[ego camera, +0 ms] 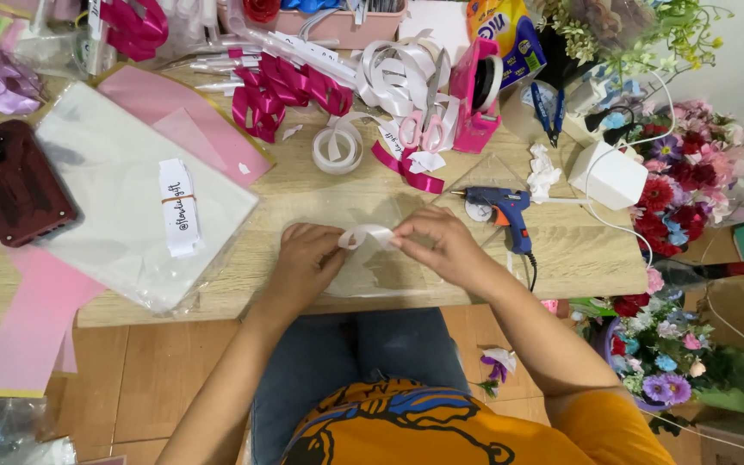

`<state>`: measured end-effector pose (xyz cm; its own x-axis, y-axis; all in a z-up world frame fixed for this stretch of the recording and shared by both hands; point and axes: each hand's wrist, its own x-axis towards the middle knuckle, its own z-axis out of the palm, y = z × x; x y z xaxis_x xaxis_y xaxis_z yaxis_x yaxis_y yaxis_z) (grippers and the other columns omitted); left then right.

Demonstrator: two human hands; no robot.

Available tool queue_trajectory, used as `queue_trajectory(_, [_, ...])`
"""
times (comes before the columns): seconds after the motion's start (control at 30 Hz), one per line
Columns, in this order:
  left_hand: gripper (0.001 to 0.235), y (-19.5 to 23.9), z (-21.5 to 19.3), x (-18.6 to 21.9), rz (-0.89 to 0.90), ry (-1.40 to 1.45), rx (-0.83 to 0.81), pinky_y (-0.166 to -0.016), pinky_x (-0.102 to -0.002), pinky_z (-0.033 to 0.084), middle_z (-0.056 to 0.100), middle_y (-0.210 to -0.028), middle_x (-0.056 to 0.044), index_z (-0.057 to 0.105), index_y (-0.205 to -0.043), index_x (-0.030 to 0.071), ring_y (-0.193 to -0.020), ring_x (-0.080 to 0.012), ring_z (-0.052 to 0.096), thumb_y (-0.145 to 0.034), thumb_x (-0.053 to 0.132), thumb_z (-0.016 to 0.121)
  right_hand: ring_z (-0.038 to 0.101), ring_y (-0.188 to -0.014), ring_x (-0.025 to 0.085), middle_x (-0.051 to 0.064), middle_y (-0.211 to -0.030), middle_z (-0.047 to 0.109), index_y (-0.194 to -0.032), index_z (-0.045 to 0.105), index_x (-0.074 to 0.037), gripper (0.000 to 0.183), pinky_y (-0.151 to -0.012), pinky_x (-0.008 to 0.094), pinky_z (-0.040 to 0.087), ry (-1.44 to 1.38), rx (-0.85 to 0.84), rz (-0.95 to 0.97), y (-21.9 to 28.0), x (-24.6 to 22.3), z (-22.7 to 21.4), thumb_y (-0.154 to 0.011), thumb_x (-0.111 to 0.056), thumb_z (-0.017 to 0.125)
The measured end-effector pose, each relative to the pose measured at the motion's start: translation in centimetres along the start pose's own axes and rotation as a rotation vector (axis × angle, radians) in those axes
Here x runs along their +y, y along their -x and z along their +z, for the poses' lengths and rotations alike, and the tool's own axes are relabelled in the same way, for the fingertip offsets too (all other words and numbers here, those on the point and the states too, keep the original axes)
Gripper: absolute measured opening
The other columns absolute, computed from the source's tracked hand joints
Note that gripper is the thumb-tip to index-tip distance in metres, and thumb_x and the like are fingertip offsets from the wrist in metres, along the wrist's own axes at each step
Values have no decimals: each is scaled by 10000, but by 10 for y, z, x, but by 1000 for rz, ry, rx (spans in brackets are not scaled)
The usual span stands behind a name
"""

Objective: The person cuts a white ribbon with scissors, then uses a hot glue gun to attach the ribbon pieces to a clear plastic sheet. The person repeats this process, adding more ribbon pieces to the sheet.

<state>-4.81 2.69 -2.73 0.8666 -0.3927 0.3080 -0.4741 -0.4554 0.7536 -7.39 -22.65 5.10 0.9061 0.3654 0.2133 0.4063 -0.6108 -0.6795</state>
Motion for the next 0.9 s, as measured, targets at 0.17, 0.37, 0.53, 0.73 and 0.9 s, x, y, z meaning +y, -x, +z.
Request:
queue_trajectory(0.17, [84, -14, -22, 11, -16, 106, 141, -859, -355, 508, 734, -867, 15, 768, -909, 199, -885, -217, 703, -865, 133, 739, 608, -758, 96, 0, -783, 681, -1024, 750, -66, 136, -711, 247, 467, -397, -25, 164, -48, 7, -4, -908, -135, 758])
queue_trajectory(0.37, [73, -36, -58, 1, -122, 173, 177, -792, -419, 542, 713, -786, -110, 754, -942, 91, -822, -303, 695, -899, 136, 714, 664, -714, 73, 22, -795, 706, -1055, 720, -4, 159, -674, 206, 548, -828, -50, 337, -91, 22, 18, -909, -66, 725])
queue_trajectory(0.53, [104, -57, -76, -9, -216, 203, 109, -868, -401, 513, 737, -854, -75, 747, -987, 100, -890, -246, 706, -917, 139, 681, 642, -798, 59, -5, -833, 672, -1070, 719, -5, 182, -717, 157, 513, -790, -33, 331, -111, 20, 20, -894, -51, 731])
queue_trajectory(0.73, [215, -69, -72, -22, -253, 226, 78, -881, -416, 523, 717, -900, -130, 735, -1091, 82, -928, -293, 696, -880, 101, 696, 681, -792, 69, 28, -859, 697, -1130, 698, 24, 241, -719, 164, 572, -821, -52, 406, -120, 68, 41, -910, -70, 727])
queue_trajectory(0.9, [497, -66, -59, -21, -350, 523, 35, -778, -291, 514, 673, -836, -107, 427, -1384, 38, -792, -178, 618, -937, 60, 642, 693, -683, 102, 65, -780, 685, -1099, 694, 43, 221, -646, 217, 615, -932, 19, 440, -136, 108, 59, -894, -31, 729])
